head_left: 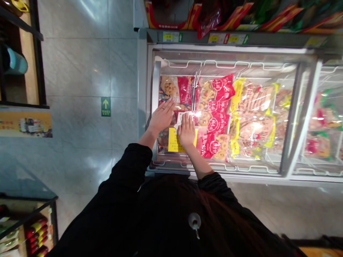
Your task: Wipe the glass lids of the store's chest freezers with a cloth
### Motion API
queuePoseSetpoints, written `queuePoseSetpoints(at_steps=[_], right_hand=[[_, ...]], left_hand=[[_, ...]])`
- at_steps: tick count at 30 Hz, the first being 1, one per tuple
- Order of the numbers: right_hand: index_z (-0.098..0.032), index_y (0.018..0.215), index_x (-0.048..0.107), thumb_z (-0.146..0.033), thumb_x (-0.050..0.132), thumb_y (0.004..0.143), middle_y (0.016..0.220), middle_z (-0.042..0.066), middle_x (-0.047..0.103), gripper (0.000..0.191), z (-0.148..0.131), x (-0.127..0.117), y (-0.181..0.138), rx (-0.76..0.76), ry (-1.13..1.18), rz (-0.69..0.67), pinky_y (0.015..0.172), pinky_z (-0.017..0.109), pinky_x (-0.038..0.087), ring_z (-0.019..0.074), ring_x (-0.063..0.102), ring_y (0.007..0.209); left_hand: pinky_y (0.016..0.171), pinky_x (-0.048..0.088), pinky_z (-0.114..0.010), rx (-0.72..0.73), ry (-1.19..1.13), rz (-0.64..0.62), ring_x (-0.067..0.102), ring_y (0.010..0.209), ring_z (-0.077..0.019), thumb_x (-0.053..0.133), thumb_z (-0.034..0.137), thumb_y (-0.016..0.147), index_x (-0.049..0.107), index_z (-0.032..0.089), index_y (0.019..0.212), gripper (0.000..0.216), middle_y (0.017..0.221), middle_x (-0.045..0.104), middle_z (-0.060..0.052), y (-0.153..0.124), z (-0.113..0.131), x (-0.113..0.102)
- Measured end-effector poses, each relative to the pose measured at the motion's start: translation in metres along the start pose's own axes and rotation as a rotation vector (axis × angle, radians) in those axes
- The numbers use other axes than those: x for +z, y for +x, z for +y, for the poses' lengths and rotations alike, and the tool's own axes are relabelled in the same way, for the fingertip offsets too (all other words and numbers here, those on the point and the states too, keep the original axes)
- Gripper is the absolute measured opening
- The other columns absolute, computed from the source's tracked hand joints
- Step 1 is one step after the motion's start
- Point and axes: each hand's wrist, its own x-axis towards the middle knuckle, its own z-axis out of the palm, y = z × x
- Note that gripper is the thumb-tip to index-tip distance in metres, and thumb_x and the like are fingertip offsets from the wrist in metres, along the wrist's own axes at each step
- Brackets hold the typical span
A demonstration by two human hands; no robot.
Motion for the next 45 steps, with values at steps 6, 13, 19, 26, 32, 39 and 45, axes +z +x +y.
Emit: queuePoseSetpoints(at_steps=[6,13,19,26,32,39,45], right_hand=[[-0.013,0.175,0.028,-0.035,0.028,0.11,0.183,0.006,0.027,0.068,0.01,-0.011,0.047,-0.183,0.021,0.035,0.14,0.048,0.018,0.0233,0.019,0.171],[-0.009,0.176,0.02,-0.036,0.022,0.11,0.184,0.012,0.024,0.072,0.049,-0.013,0.04,0.093,0.051,0.155,0.138,0.057,0.019,0.028,0.017,0.171],[-0.005,0.176,0.017,-0.035,0.02,0.109,0.185,0.015,0.019,0.073,0.012,0.002,0.011,0.189,0.086,0.112,0.138,0.059,0.018,0.0294,0.008,0.173],[-0.013,0.176,0.027,-0.037,0.029,0.109,0.184,0.007,0.026,0.071,0.046,-0.031,0.059,-0.133,-0.014,0.004,0.139,0.05,0.018,0.0248,0.018,0.171],[-0.008,0.175,0.024,-0.039,0.023,0.11,0.184,0.013,0.025,0.072,0.091,-0.033,0.044,0.04,0.036,0.135,0.138,0.057,0.02,0.0281,0.015,0.172],[-0.012,0.175,0.028,-0.035,0.026,0.109,0.184,0.009,0.026,0.07,0.048,-0.018,0.014,-0.063,0.021,0.024,0.138,0.053,0.02,0.0263,0.019,0.171],[-0.012,0.175,0.028,-0.036,0.031,0.109,0.184,0.007,0.025,0.071,0.078,-0.04,0.047,-0.189,0.003,-0.02,0.139,0.049,0.018,0.0247,0.018,0.171]], left_hand=[[0.141,0.019,-0.046,-0.017,-0.005,-0.013,0.022,0.171,-0.0248,0.036,0.022,0.109,0.029,0.008,0.173,0.066,0.182,0.03,-0.012,0.0,0.001,-0.002],[0.141,0.021,-0.046,-0.013,-0.003,0.001,0.025,0.17,-0.0254,0.036,0.019,0.107,0.034,0.005,0.17,0.064,0.18,0.034,-0.015,0.0,0.002,-0.002],[0.141,0.02,-0.047,0.0,-0.021,0.012,0.025,0.17,-0.0266,0.036,0.02,0.107,0.033,0.003,0.17,0.065,0.18,0.034,-0.017,0.0,0.0,0.002],[0.141,0.018,-0.045,-0.022,-0.02,0.013,0.024,0.17,-0.0252,0.034,0.024,0.109,0.035,0.003,0.169,0.064,0.18,0.033,-0.017,-0.001,0.001,0.0],[0.141,0.017,-0.045,-0.036,-0.034,0.017,0.023,0.171,-0.0244,0.036,0.025,0.107,0.033,0.006,0.17,0.066,0.181,0.032,-0.015,-0.003,0.005,-0.003],[0.142,0.018,-0.045,0.003,-0.048,-0.057,0.022,0.17,-0.0219,0.033,0.019,0.107,0.028,0.01,0.174,0.068,0.181,0.032,-0.013,0.0,0.011,0.005],[0.142,0.017,-0.044,-0.057,0.007,-0.058,0.018,0.171,-0.0219,0.029,0.018,0.108,0.028,0.005,0.173,0.066,0.182,0.028,-0.013,-0.01,0.038,0.021]])
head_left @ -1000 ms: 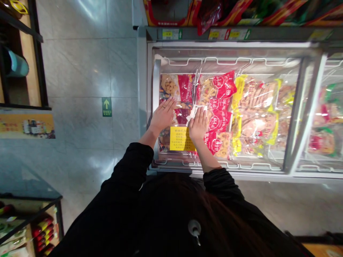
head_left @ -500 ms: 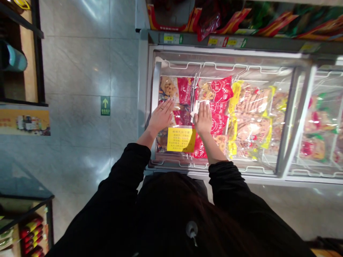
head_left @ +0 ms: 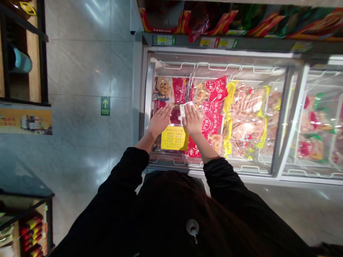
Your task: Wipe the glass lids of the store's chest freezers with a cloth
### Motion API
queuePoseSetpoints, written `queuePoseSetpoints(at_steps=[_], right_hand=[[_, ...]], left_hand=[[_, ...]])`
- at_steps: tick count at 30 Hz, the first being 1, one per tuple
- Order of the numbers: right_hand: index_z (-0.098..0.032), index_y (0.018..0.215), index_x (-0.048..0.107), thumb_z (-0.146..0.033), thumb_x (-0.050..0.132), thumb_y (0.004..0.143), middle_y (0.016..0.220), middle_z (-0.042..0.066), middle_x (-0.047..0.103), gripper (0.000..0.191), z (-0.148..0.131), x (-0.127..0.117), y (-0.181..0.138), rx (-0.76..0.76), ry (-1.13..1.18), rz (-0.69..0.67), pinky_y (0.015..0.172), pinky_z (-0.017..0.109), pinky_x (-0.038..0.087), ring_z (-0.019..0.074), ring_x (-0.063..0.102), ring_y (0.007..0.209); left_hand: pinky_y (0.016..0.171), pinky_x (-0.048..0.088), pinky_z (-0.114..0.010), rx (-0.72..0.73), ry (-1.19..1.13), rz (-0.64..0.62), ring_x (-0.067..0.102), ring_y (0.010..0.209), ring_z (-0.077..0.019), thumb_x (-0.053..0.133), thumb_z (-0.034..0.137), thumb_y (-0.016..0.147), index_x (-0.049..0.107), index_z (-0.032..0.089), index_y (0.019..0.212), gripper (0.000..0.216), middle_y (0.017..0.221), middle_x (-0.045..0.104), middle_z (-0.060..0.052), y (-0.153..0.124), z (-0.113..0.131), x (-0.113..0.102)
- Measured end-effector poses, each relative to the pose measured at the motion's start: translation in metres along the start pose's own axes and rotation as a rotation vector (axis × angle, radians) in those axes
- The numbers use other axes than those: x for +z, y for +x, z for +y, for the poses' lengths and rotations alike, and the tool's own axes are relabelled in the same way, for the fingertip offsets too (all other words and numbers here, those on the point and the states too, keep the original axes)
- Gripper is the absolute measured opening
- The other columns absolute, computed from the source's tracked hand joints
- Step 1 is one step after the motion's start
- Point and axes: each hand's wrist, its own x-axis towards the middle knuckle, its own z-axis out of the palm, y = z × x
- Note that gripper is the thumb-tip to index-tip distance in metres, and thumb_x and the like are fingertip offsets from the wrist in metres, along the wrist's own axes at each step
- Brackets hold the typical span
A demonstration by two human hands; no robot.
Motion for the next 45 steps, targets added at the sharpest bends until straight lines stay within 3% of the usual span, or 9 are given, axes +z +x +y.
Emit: queuePoseSetpoints(at_steps=[8,12,17,21,26,30,34,39,45], right_hand=[[-0.006,0.175,0.026,-0.035,0.02,0.11,0.184,0.014,0.023,0.071,-0.011,0.018,-0.038,0.305,0.078,0.121,0.138,0.057,0.018,0.0275,0.012,0.172],[-0.011,0.175,0.029,-0.034,0.026,0.11,0.184,0.01,0.026,0.069,-0.023,0.018,-0.034,0.149,0.051,0.033,0.139,0.052,0.016,0.0261,0.018,0.171],[-0.014,0.174,0.032,-0.036,0.033,0.11,0.183,0.005,0.028,0.068,0.027,-0.006,-0.013,-0.11,0.002,-0.032,0.14,0.046,0.015,0.0237,0.02,0.171],[-0.01,0.174,0.029,-0.036,0.031,0.109,0.183,0.009,0.028,0.07,0.053,-0.013,-0.021,0.049,0.003,0.057,0.138,0.051,0.02,0.0263,0.02,0.171],[-0.007,0.175,0.027,-0.033,0.026,0.109,0.184,0.012,0.024,0.07,0.025,0.005,-0.05,0.251,0.024,0.11,0.137,0.053,0.022,0.0269,0.016,0.171],[-0.01,0.175,0.029,-0.032,0.028,0.11,0.184,0.008,0.026,0.069,0.012,0.008,-0.048,0.124,0.004,0.026,0.139,0.048,0.019,0.0259,0.017,0.171],[-0.014,0.175,0.03,-0.035,0.032,0.11,0.184,0.005,0.026,0.068,0.045,-0.011,-0.027,-0.082,-0.02,-0.046,0.14,0.046,0.017,0.023,0.017,0.171],[-0.01,0.175,0.028,-0.036,0.028,0.11,0.183,0.01,0.026,0.07,0.084,-0.026,-0.034,0.103,-0.014,0.054,0.138,0.052,0.02,0.026,0.019,0.171],[-0.012,0.175,0.03,-0.033,0.025,0.11,0.183,0.008,0.027,0.068,0.053,-0.004,-0.076,0.193,0.013,0.051,0.139,0.051,0.021,0.0259,0.019,0.171]], left_hand=[[0.141,0.023,-0.044,-0.041,-0.044,0.019,0.024,0.17,-0.0218,0.03,0.015,0.107,0.03,0.006,0.172,0.066,0.181,0.029,-0.014,-0.012,0.045,0.022],[0.14,0.025,-0.046,-0.082,-0.073,0.016,0.026,0.169,-0.0229,0.033,0.016,0.106,0.03,0.008,0.173,0.067,0.18,0.032,-0.013,-0.009,0.061,0.025],[0.14,0.024,-0.045,-0.1,-0.053,0.035,0.025,0.169,-0.0222,0.031,0.016,0.107,0.029,0.008,0.173,0.066,0.181,0.029,-0.013,-0.01,0.074,0.021],[0.14,0.024,-0.043,-0.064,-0.028,-0.005,0.027,0.169,-0.0221,0.032,0.014,0.106,0.033,0.005,0.171,0.066,0.18,0.031,-0.014,-0.013,0.08,0.015],[0.14,0.025,-0.045,-0.035,-0.046,-0.015,0.027,0.169,-0.0221,0.036,0.014,0.105,0.029,0.011,0.174,0.069,0.18,0.032,-0.011,-0.009,0.089,0.019],[0.14,0.024,-0.046,-0.079,-0.065,0.027,0.024,0.17,-0.0229,0.032,0.016,0.107,0.028,0.008,0.174,0.067,0.181,0.029,-0.013,0.004,0.097,0.03],[0.141,0.02,-0.045,-0.062,-0.069,0.018,0.02,0.171,-0.0225,0.03,0.016,0.108,0.028,0.005,0.173,0.066,0.182,0.026,-0.013,0.018,0.103,0.036],[0.141,0.02,-0.043,-0.087,-0.051,0.023,0.021,0.171,-0.0235,0.03,0.021,0.11,0.025,0.001,0.173,0.066,0.183,0.022,-0.015,0.028,0.113,0.042],[0.141,0.023,-0.047,-0.148,-0.109,0.083,0.021,0.17,-0.0234,0.032,0.018,0.109,0.016,0.008,0.176,0.07,0.182,0.025,-0.013,0.038,0.128,0.057]])
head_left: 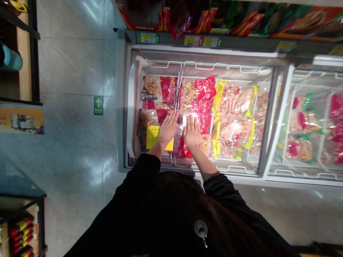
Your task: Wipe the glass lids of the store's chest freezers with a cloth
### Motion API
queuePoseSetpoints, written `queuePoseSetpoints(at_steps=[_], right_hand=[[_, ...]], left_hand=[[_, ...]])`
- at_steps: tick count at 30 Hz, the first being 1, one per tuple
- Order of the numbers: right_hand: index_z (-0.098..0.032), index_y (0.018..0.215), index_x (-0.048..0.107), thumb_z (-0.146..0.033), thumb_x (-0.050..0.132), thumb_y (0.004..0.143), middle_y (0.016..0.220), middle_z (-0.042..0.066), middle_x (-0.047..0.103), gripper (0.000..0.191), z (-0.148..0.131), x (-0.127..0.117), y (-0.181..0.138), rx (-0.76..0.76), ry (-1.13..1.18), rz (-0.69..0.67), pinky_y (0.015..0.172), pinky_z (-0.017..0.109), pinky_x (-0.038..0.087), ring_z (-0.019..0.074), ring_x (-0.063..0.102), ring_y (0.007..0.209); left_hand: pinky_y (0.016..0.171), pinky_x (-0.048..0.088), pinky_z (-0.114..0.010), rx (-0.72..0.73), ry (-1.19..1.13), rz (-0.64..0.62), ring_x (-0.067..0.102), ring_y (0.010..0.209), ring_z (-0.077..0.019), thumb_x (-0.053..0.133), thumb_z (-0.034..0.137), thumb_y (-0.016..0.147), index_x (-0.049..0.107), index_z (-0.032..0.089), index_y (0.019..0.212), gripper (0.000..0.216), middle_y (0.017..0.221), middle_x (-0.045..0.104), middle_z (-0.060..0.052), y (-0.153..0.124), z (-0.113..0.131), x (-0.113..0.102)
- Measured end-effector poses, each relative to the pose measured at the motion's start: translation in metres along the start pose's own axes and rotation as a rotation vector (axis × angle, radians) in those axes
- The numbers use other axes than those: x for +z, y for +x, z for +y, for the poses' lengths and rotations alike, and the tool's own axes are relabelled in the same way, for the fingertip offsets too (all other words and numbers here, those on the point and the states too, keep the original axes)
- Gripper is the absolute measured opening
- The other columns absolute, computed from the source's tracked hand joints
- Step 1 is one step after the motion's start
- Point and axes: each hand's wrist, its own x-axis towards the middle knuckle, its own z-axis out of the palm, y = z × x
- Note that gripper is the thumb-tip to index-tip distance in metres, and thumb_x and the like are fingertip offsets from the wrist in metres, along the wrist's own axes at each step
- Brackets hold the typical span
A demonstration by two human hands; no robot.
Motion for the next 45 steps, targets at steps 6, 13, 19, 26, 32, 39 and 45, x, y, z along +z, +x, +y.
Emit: queuePoseSetpoints(at_steps=[6,13,19,26,32,39,45], right_hand=[[-0.015,0.175,0.032,-0.031,0.03,0.111,0.183,0.003,0.028,0.066,-0.009,-0.005,0.033,-0.248,-0.034,-0.081,0.14,0.045,0.017,0.0226,0.018,0.171],[-0.012,0.174,0.033,-0.031,0.03,0.11,0.182,0.007,0.031,0.066,0.028,-0.018,0.04,-0.142,-0.019,0.018,0.139,0.05,0.022,0.0256,0.024,0.17],[-0.016,0.174,0.032,-0.031,0.029,0.111,0.181,0.006,0.032,0.066,0.013,0.006,0.001,-0.109,0.025,0.022,0.139,0.052,0.02,0.0254,0.022,0.17],[-0.017,0.175,0.032,-0.033,0.032,0.111,0.182,0.003,0.03,0.066,0.04,-0.02,0.049,-0.282,-0.021,-0.04,0.14,0.048,0.019,0.0234,0.022,0.17],[-0.012,0.173,0.034,-0.032,0.028,0.11,0.181,0.007,0.032,0.066,0.052,-0.019,0.025,-0.06,0.004,0.045,0.138,0.054,0.023,0.0268,0.023,0.17],[-0.018,0.175,0.032,-0.031,0.03,0.111,0.182,0.003,0.03,0.065,0.021,-0.004,0.019,-0.241,0.025,-0.049,0.14,0.051,0.018,0.0246,0.02,0.171],[-0.015,0.175,0.031,-0.033,0.031,0.11,0.183,0.004,0.029,0.067,0.061,-0.03,0.05,-0.228,0.01,-0.03,0.14,0.05,0.018,0.0242,0.021,0.17]], left_hand=[[0.141,0.023,-0.048,-0.023,-0.055,0.048,0.022,0.17,-0.0233,0.035,0.02,0.109,0.013,0.015,0.178,0.072,0.181,0.028,-0.01,0.003,-0.002,0.015],[0.142,0.019,-0.042,-0.048,-0.004,0.069,0.023,0.17,-0.0211,0.031,0.023,0.111,0.03,0.007,0.173,0.064,0.181,0.028,-0.011,0.003,-0.003,0.025],[0.142,0.021,-0.044,-0.059,-0.055,0.084,0.024,0.169,-0.0213,0.032,0.022,0.11,0.025,0.014,0.175,0.067,0.18,0.03,-0.008,0.004,-0.004,0.028],[0.142,0.018,-0.046,-0.065,-0.045,0.074,0.022,0.17,-0.0237,0.034,0.022,0.109,0.024,0.01,0.175,0.068,0.18,0.027,-0.011,0.006,-0.004,0.029],[0.141,0.021,-0.046,-0.077,-0.026,0.074,0.022,0.17,-0.0242,0.033,0.023,0.109,0.027,0.007,0.174,0.067,0.181,0.025,-0.013,0.006,0.0,0.03],[0.142,0.017,-0.04,-0.085,-0.01,0.08,0.019,0.17,-0.0198,0.027,0.022,0.111,0.027,0.01,0.175,0.065,0.182,0.026,-0.008,0.005,0.002,0.031],[0.142,0.014,-0.04,-0.111,-0.036,0.015,0.019,0.171,-0.02,0.036,0.023,0.107,0.023,0.01,0.175,0.07,0.182,0.025,-0.011,0.01,0.006,0.021]])
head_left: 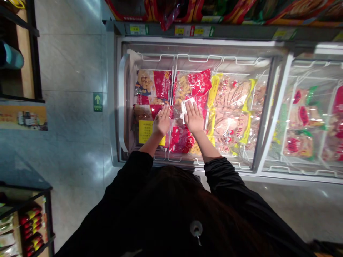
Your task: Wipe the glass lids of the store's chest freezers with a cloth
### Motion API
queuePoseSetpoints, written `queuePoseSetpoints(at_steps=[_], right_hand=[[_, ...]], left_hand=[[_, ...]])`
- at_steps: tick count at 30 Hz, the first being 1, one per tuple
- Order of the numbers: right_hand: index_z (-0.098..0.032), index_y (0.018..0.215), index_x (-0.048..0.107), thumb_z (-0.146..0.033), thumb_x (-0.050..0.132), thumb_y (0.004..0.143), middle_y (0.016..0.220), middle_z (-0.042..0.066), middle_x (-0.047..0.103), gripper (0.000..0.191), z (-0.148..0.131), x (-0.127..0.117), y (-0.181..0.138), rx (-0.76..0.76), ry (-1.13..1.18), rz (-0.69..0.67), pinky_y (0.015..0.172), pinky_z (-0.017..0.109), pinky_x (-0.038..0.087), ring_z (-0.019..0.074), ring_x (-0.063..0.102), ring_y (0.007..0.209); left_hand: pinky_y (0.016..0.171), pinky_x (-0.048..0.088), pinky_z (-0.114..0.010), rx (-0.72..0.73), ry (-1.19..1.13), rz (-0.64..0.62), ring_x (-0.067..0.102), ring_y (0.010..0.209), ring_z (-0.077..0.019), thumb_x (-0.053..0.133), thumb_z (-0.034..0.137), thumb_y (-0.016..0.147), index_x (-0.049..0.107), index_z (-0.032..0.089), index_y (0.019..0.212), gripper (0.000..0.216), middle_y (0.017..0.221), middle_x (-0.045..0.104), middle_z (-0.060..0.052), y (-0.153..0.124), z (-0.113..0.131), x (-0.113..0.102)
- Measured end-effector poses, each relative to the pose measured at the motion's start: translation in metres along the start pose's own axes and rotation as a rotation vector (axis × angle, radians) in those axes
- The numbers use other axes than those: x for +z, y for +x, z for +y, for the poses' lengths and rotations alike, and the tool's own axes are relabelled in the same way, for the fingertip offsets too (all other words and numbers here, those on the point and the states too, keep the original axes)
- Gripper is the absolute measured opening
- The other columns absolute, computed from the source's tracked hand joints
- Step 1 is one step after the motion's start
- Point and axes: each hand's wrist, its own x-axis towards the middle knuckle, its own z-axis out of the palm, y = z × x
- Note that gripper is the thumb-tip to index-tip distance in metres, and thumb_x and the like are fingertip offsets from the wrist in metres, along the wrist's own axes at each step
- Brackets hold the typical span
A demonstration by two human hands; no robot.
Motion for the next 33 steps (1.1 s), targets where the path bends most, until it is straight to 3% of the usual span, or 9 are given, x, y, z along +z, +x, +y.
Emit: queuePoseSetpoints(at_steps=[3,6,11,15,20,25,29,33], right_hand=[[-0.014,0.176,0.027,-0.032,0.028,0.11,0.183,0.007,0.027,0.068,0.008,0.0,-0.016,0.122,0.01,0.044,0.139,0.055,0.018,0.025,0.018,0.171],[-0.014,0.175,0.029,-0.032,0.026,0.111,0.183,0.007,0.028,0.067,-0.008,0.01,-0.037,0.184,0.018,0.041,0.139,0.055,0.019,0.026,0.017,0.171],[-0.016,0.173,0.035,-0.032,0.027,0.112,0.182,0.003,0.031,0.063,-0.03,0.015,-0.036,0.046,0.01,-0.039,0.14,0.048,0.016,0.0241,0.021,0.171],[-0.018,0.174,0.033,-0.034,0.031,0.111,0.182,0.0,0.03,0.065,0.0,-0.001,-0.017,-0.062,0.003,-0.052,0.14,0.047,0.018,0.022,0.022,0.17],[-0.014,0.174,0.032,-0.035,0.029,0.11,0.182,0.005,0.029,0.068,0.037,-0.009,-0.023,0.189,0.008,0.089,0.139,0.054,0.018,0.0254,0.023,0.17],[-0.014,0.174,0.031,-0.035,0.023,0.111,0.182,0.008,0.029,0.068,0.012,0.011,-0.048,0.321,0.032,0.144,0.138,0.056,0.018,0.027,0.023,0.17],[-0.017,0.174,0.034,-0.033,0.027,0.11,0.182,0.005,0.03,0.066,0.003,0.012,-0.042,0.206,0.038,0.056,0.139,0.055,0.018,0.0258,0.022,0.17],[-0.02,0.175,0.031,-0.034,0.032,0.111,0.183,0.002,0.03,0.066,0.031,-0.007,-0.021,0.013,0.0,-0.012,0.14,0.052,0.017,0.0248,0.021,0.17]], left_hand=[[0.142,0.013,-0.04,0.033,-0.023,-0.015,0.02,0.17,-0.0195,0.038,0.022,0.106,0.027,0.011,0.175,0.07,0.182,0.028,-0.011,0.001,0.011,-0.008],[0.142,0.015,-0.039,0.052,-0.025,-0.017,0.023,0.17,-0.0199,0.034,0.018,0.105,0.034,0.009,0.172,0.067,0.181,0.03,-0.01,0.005,0.026,-0.011],[0.142,0.02,-0.042,0.057,-0.047,-0.005,0.026,0.169,-0.022,0.034,0.014,0.103,0.037,0.008,0.171,0.068,0.18,0.033,-0.01,0.012,0.045,-0.004],[0.141,0.022,-0.046,0.063,-0.093,0.031,0.028,0.169,-0.0235,0.036,0.014,0.103,0.037,0.009,0.171,0.068,0.179,0.035,-0.012,0.015,0.048,0.003],[0.141,0.021,-0.047,0.081,-0.116,-0.001,0.029,0.168,-0.0216,0.037,0.014,0.103,0.033,0.015,0.173,0.07,0.179,0.035,-0.008,0.012,0.052,0.006],[0.142,0.021,-0.044,0.065,-0.123,-0.011,0.028,0.168,-0.0198,0.033,0.016,0.105,0.034,0.015,0.173,0.068,0.18,0.034,-0.007,0.014,0.062,0.011],[0.141,0.022,-0.042,0.047,-0.119,-0.026,0.029,0.168,-0.0195,0.031,0.017,0.107,0.037,0.014,0.171,0.064,0.178,0.038,-0.009,0.018,0.063,0.016],[0.142,0.022,-0.043,0.069,-0.105,-0.036,0.03,0.168,-0.0213,0.035,0.017,0.105,0.038,0.012,0.17,0.065,0.178,0.038,-0.009,0.02,0.059,0.018]])
